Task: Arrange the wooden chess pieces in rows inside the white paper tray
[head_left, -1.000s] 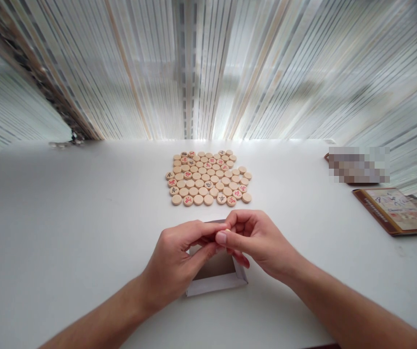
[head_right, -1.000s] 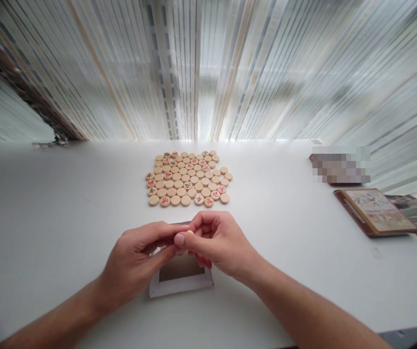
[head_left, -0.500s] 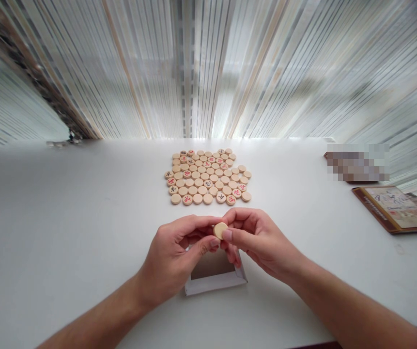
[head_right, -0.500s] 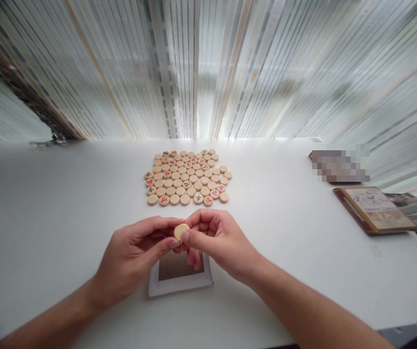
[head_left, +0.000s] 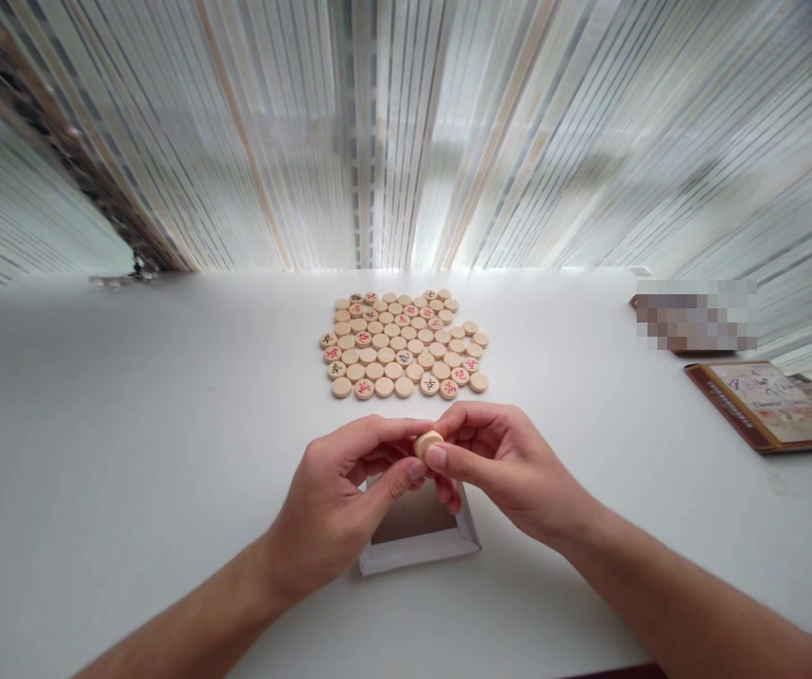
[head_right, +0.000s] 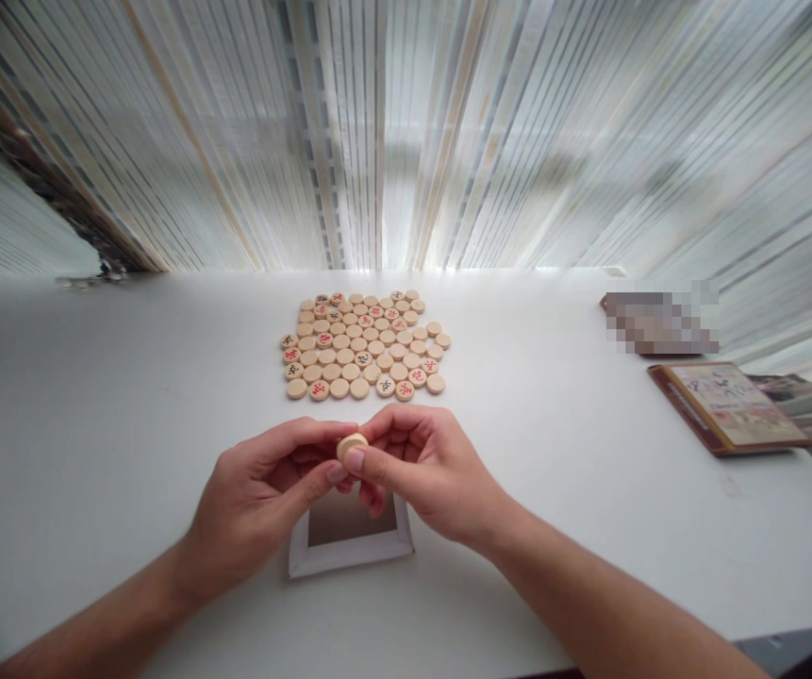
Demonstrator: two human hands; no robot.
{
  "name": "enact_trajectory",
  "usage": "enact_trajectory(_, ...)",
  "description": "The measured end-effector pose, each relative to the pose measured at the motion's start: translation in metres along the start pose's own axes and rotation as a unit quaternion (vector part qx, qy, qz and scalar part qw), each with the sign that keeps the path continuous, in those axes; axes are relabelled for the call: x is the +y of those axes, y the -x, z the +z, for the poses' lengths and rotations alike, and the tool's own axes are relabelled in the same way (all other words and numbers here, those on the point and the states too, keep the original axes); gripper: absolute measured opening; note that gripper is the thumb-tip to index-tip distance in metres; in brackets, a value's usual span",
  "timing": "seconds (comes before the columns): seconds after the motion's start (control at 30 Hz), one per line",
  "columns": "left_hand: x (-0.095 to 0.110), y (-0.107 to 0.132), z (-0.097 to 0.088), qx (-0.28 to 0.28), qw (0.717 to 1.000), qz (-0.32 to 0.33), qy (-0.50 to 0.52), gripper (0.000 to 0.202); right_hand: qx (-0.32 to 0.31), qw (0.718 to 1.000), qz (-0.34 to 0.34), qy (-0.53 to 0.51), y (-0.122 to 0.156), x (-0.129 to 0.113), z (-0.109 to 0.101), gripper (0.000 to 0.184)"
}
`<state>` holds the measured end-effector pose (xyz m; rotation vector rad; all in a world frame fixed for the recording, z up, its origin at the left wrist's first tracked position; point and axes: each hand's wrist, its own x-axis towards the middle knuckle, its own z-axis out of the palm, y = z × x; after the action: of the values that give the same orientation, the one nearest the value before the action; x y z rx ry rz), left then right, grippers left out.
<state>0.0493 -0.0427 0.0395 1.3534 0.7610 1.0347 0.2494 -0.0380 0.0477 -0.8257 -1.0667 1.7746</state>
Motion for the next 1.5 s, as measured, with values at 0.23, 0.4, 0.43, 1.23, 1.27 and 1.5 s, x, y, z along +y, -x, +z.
enact_trajectory(0.23, 0.006, -0.007, -0.002, 0.035, 0.999, -0.031, 0.021, 0.02, 0.038, 0.983, -0.129, 0.125, 0.002, 0.006, -0.003, 0.018)
enact_trajectory(0.4, 0.008, -0.009, -0.005, 0.041, 0.997, -0.05, 0.034, 0.016, 0.028, 0.951, -0.211, 0.223, 0.004, 0.006, -0.003, 0.024)
enact_trajectory(0.43, 0.008, -0.009, -0.005, 0.041, 0.997, -0.054, 0.042, 0.016, 0.036, 0.944, -0.222, 0.24, 0.005, 0.007, -0.003, 0.024)
enact_trajectory(1.23, 0.008, -0.013, -0.058, 0.009, 0.906, -0.03, -0.422, 0.019, -0.02, 0.744, -0.264, 0.613, -0.002, 0.031, 0.012, 0.011)
enact_trajectory(1.27, 0.005, -0.013, -0.058, 0.012, 0.908, -0.027, -0.417, 0.019, -0.022, 0.737, -0.26, 0.623, -0.004, 0.032, 0.013, 0.011)
enact_trajectory(1.5, -0.003, -0.007, -0.055, 0.018, 0.923, -0.015, -0.384, 0.018, -0.023, 0.705, -0.242, 0.666, -0.013, 0.037, 0.016, 0.016)
